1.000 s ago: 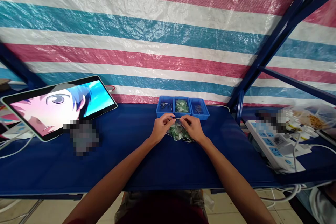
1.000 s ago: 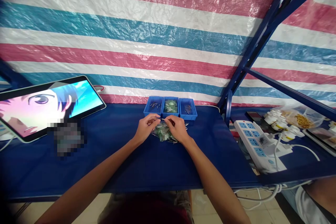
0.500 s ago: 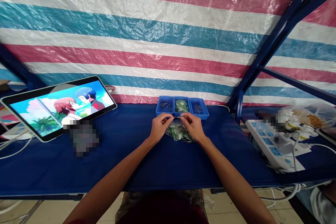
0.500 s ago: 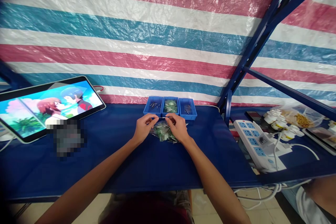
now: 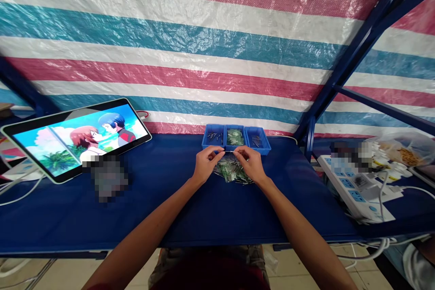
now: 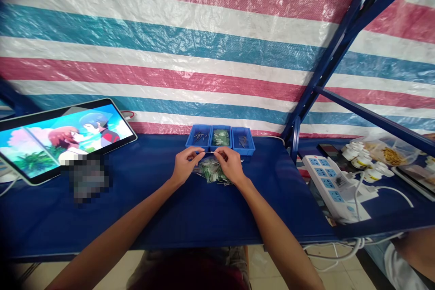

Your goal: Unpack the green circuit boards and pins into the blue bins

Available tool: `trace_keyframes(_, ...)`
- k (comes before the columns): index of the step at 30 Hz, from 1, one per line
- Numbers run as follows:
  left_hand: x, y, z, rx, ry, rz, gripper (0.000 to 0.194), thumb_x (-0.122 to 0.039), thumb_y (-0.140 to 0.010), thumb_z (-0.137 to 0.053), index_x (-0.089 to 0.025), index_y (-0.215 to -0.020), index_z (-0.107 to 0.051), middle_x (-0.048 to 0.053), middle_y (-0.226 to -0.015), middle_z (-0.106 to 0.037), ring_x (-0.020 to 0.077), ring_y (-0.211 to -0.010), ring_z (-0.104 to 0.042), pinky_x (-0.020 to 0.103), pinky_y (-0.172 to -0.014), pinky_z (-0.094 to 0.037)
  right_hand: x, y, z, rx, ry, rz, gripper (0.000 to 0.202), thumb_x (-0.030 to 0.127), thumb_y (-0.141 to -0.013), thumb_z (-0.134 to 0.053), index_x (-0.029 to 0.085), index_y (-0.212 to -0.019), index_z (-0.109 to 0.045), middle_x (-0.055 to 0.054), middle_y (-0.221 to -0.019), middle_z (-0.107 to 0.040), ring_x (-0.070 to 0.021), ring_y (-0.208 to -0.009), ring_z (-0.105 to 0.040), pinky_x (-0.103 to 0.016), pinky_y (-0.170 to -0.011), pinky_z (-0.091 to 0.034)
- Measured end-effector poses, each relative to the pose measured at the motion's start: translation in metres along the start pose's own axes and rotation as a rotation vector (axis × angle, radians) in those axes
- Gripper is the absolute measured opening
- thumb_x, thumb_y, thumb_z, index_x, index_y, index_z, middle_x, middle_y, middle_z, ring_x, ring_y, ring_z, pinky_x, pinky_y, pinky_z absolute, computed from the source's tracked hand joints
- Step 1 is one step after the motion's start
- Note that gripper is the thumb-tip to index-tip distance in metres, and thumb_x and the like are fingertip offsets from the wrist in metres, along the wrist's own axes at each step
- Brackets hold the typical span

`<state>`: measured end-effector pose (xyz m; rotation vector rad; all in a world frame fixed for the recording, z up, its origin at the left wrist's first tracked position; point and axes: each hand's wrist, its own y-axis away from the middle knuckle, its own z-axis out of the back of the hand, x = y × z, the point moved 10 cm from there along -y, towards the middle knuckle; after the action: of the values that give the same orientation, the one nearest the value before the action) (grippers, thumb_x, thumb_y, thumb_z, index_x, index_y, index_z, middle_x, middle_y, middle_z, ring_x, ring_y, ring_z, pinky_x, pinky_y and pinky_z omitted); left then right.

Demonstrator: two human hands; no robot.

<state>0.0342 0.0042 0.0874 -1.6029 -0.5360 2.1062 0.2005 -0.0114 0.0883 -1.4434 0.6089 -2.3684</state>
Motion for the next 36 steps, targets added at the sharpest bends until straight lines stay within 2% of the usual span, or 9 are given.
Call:
trace_keyframes(7, 0.000, 0.000, -0.003, 0.038, -0.004, -0.005, 0.023, -0.038, -0.083, -0.061, -0.016, -0.078, -0.065, 0.002, -0.074, -0.064, 0.0079, -0.049, -0.048, 0.020, -0.047, -0.039, 0.002, 0.000, -0.002, 0.030, 0.039, 0.005, 0.031, 0.043, -0.090, -0.048, 0.018, -0.079, -0.061, -0.001, -0.064, -0.059, -0.0132, -0.055, -0.050, -0.025, -0.057, -0.040)
trace_keyframes(10, 0.003, 0.001, -0.007, 0.083, 0.005, 0.029, 0.025, -0.040, -0.085, -0.058, -0.016, -0.079, -0.062, -0.002, -0.059, -0.055, 0.0086, -0.047, -0.047, 0.020, -0.047, -0.039, 0.002, 0.000, -0.003, 0.050, 0.034, -0.006, 0.034, 0.043, -0.092, -0.045, 0.018, -0.073, -0.059, 0.000, -0.060, -0.056, -0.0133, -0.053, -0.049, -0.025, -0.056, -0.039)
trace_keyframes(13, 0.007, 0.002, -0.011, 0.117, 0.064, 0.087, 0.027, -0.041, -0.087, -0.054, -0.016, -0.079, -0.059, -0.005, -0.049, -0.044, 0.0085, -0.044, -0.044, 0.020, -0.047, -0.037, 0.000, 0.000, -0.004, 0.049, -0.021, -0.034, 0.030, 0.045, -0.089, -0.049, 0.018, -0.083, -0.062, -0.001, -0.067, -0.060, -0.0132, -0.054, -0.051, -0.025, -0.055, -0.041)
trace_keyframes(17, 0.009, 0.003, -0.013, 0.138, 0.148, 0.148, 0.029, -0.042, -0.088, -0.053, -0.015, -0.077, -0.058, -0.006, -0.047, -0.043, 0.0072, -0.042, -0.042, 0.019, -0.046, -0.035, 0.000, 0.000, -0.003, 0.035, -0.074, -0.040, 0.031, 0.043, -0.085, -0.056, 0.018, -0.103, -0.061, -0.003, -0.079, -0.063, -0.0117, -0.052, -0.051, -0.025, -0.053, -0.043)
trace_keyframes(20, 0.009, 0.003, -0.016, 0.167, 0.182, 0.169, 0.030, -0.043, -0.087, -0.054, -0.016, -0.075, -0.058, -0.006, -0.046, -0.043, 0.0070, -0.042, -0.041, 0.019, -0.046, -0.035, 0.001, 0.000, -0.003, 0.034, -0.060, -0.015, 0.028, 0.043, -0.087, -0.054, 0.018, -0.098, -0.063, -0.004, -0.081, -0.063, -0.0123, -0.054, -0.053, -0.025, -0.054, -0.044)
trace_keyframes(24, 0.010, 0.004, -0.017, 0.167, 0.208, 0.170, 0.031, -0.043, -0.086, -0.056, -0.015, -0.074, -0.060, -0.004, -0.051, -0.051, 0.0065, -0.042, -0.042, 0.019, -0.045, -0.036, 0.001, 0.000, -0.003, 0.026, -0.021, 0.027, 0.028, 0.043, -0.090, -0.051, 0.019, -0.083, -0.064, -0.005, -0.080, -0.064, -0.0130, -0.057, -0.054, -0.026, -0.057, -0.045)
trace_keyframes(28, 0.012, 0.003, -0.010, 0.074, 0.181, 0.135, 0.031, -0.044, -0.081, -0.063, -0.014, -0.082, -0.069, 0.002, -0.065, -0.064, 0.0071, -0.044, -0.045, 0.020, -0.044, -0.039, 0.000, 0.000, -0.004, 0.029, -0.006, 0.018, 0.029, 0.043, -0.091, -0.049, 0.019, -0.083, -0.063, -0.003, -0.075, -0.062, -0.0132, -0.056, -0.054, -0.026, -0.057, -0.044)
trace_keyframes(33, 0.008, 0.004, -0.006, -0.001, 0.113, 0.078, 0.026, -0.040, -0.077, -0.069, -0.015, -0.079, -0.073, 0.002, -0.064, -0.066, 0.0083, -0.045, -0.048, 0.021, -0.043, -0.040, 0.002, 0.000, -0.006, 0.044, 0.001, 0.019, 0.029, 0.042, -0.091, -0.048, 0.018, -0.081, -0.062, -0.003, -0.071, -0.061, -0.0132, -0.054, -0.054, -0.026, -0.057, -0.044)
trace_keyframes(36, 0.002, 0.004, -0.005, -0.018, 0.096, 0.045, 0.025, -0.040, -0.080, -0.066, -0.015, -0.080, -0.070, 0.005, -0.076, -0.069, 0.0102, -0.053, -0.056, 0.020, -0.047, -0.044, 0.002, 0.001, -0.009, 0.063, 0.011, 0.014, 0.031, 0.043, -0.091, -0.047, 0.019, -0.081, -0.064, -0.003, -0.070, -0.062, -0.0140, -0.055, -0.054, -0.027, -0.057, -0.043)
